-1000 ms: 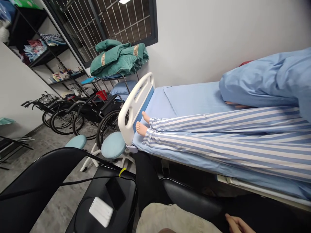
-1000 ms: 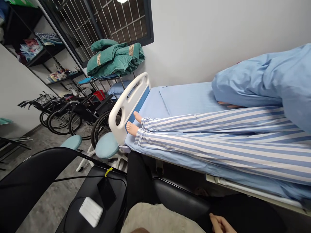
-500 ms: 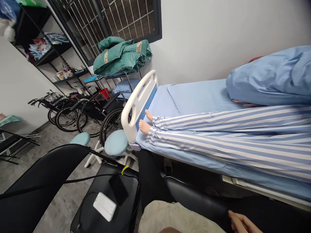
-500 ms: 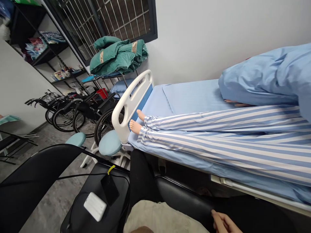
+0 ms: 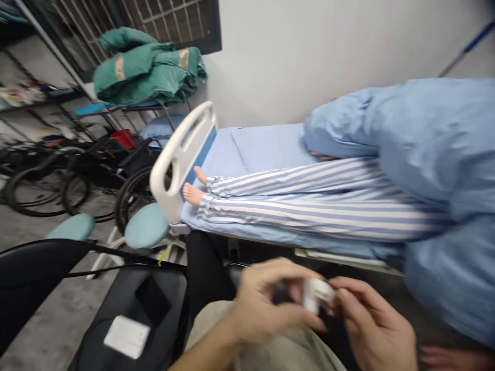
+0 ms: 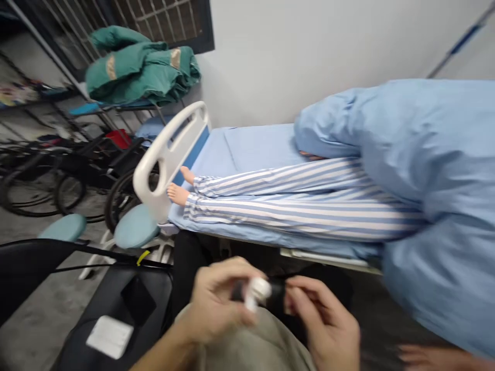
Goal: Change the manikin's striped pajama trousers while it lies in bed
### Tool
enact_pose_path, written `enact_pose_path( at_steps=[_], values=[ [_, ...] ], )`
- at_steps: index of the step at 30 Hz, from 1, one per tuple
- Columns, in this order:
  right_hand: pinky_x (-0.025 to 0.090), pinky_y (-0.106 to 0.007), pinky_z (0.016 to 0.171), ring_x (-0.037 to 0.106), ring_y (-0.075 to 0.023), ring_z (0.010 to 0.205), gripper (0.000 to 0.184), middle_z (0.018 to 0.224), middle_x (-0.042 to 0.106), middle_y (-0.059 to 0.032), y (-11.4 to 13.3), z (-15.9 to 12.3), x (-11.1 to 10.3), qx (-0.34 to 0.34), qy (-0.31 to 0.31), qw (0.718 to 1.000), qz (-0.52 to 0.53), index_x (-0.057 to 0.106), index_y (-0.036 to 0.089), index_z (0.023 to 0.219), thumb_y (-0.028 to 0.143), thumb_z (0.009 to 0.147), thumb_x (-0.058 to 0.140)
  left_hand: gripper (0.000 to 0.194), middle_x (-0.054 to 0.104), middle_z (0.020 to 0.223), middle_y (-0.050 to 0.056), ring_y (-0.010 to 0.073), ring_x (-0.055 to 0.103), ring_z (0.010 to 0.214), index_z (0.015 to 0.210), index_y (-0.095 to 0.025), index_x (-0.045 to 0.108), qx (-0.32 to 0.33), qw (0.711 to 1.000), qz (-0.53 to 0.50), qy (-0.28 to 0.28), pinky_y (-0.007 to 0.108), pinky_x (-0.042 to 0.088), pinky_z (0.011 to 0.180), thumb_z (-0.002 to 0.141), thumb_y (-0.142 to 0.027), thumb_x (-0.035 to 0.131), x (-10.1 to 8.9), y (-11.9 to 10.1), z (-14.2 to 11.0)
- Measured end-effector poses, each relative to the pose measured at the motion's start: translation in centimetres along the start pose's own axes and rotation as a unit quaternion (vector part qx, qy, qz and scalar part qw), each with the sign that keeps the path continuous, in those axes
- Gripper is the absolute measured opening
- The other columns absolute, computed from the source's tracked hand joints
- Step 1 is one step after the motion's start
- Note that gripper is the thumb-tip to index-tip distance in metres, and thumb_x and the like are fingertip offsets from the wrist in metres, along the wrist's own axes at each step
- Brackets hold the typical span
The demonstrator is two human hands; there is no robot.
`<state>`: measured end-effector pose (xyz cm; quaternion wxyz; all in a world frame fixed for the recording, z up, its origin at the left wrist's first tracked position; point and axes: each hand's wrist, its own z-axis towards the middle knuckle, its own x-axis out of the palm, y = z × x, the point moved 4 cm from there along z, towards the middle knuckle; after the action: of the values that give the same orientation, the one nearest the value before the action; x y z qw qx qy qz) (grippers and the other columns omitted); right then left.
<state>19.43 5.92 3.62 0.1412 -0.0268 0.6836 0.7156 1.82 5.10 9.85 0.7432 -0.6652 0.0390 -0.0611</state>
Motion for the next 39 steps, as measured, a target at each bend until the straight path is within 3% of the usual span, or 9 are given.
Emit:
enact_pose_path(
  at_steps=[3,6,11,16,22,31,39],
  values=[
    [0.050,-0.021,0.054,0.058,-0.0122,0.061,0.018,0.071,0.062,-0.0020,5.6,-0.9,1.3,-0.142,0.067,0.987,0.031,0.063,0.021,0.097,0.027,0.080,0.061,0.035,0.062,0.079,0.001,0.0113,0.053,0.070,0.099,-0.021,0.066,0.031,0.997,0.032,-0.067,0.024,0.046,0.065,0.068,-0.036,0.073,-2.3,1.0,-1.0],
    [0.048,-0.021,0.055,0.056,-0.0104,0.063,0.032,0.075,0.060,-0.0011,8.7,-1.3,3.3,-0.229,0.125,0.965,0.011,0.057,0.022,0.111,0.017,0.080,0.062,0.037,0.062,0.087,0.001,0.0106,0.053,0.073,0.107,-0.023,0.062,0.126,0.983,0.115,-0.071,0.023,0.046,0.067,0.071,-0.021,0.072,-3.5,1.2,-2.0],
    [0.050,-0.023,0.065,0.059,-0.0121,0.074,0.032,0.086,0.063,-0.0048,9.6,-1.4,4.9,-0.296,0.165,0.940,-0.037,0.059,0.019,0.111,0.007,0.081,0.059,0.040,0.064,0.089,0.003,0.0119,0.057,0.077,0.112,-0.021,0.059,0.215,0.949,0.218,-0.074,0.023,0.049,0.068,0.074,-0.014,0.068,-3.3,0.5,-2.6],
    [0.051,-0.024,0.064,0.061,-0.0123,0.072,0.024,0.082,0.066,-0.0047,9.8,-1.7,4.6,-0.351,0.136,0.925,-0.050,0.063,0.016,0.098,0.003,0.079,0.058,0.041,0.066,0.088,0.004,0.0128,0.060,0.075,0.112,-0.020,0.059,0.213,0.944,0.242,-0.068,0.024,0.051,0.066,0.072,-0.018,0.070,-3.1,0.6,-2.5],
    [0.052,-0.025,0.063,0.062,-0.0130,0.069,0.019,0.077,0.068,-0.0031,9.9,-1.8,4.4,-0.331,0.125,0.935,-0.037,0.064,0.018,0.091,0.004,0.079,0.058,0.039,0.067,0.086,0.004,0.0133,0.060,0.073,0.110,-0.019,0.060,0.218,0.940,0.251,-0.081,0.025,0.052,0.065,0.072,-0.019,0.070,-2.8,0.6,-2.7],
    [0.047,-0.022,0.055,0.058,-0.0108,0.063,0.010,0.072,0.063,-0.0015,8.7,-1.8,5.1,-0.216,0.102,0.971,0.007,0.063,0.018,0.084,0.011,0.083,0.057,0.038,0.066,0.088,0.006,0.0129,0.058,0.074,0.112,-0.016,0.058,0.265,0.908,0.302,-0.118,0.026,0.051,0.066,0.075,-0.013,0.066,-2.4,0.3,-3.2],
    [0.044,-0.022,0.054,0.055,-0.0109,0.065,0.008,0.074,0.060,-0.0016,8.1,-2.0,5.2,-0.185,0.131,0.974,-0.006,0.062,0.018,0.086,0.013,0.082,0.056,0.038,0.065,0.085,0.004,0.0124,0.057,0.071,0.112,-0.018,0.058,0.219,0.931,0.267,-0.113,0.025,0.051,0.065,0.075,-0.017,0.067,-2.6,1.6,-3.5]
  ],
)
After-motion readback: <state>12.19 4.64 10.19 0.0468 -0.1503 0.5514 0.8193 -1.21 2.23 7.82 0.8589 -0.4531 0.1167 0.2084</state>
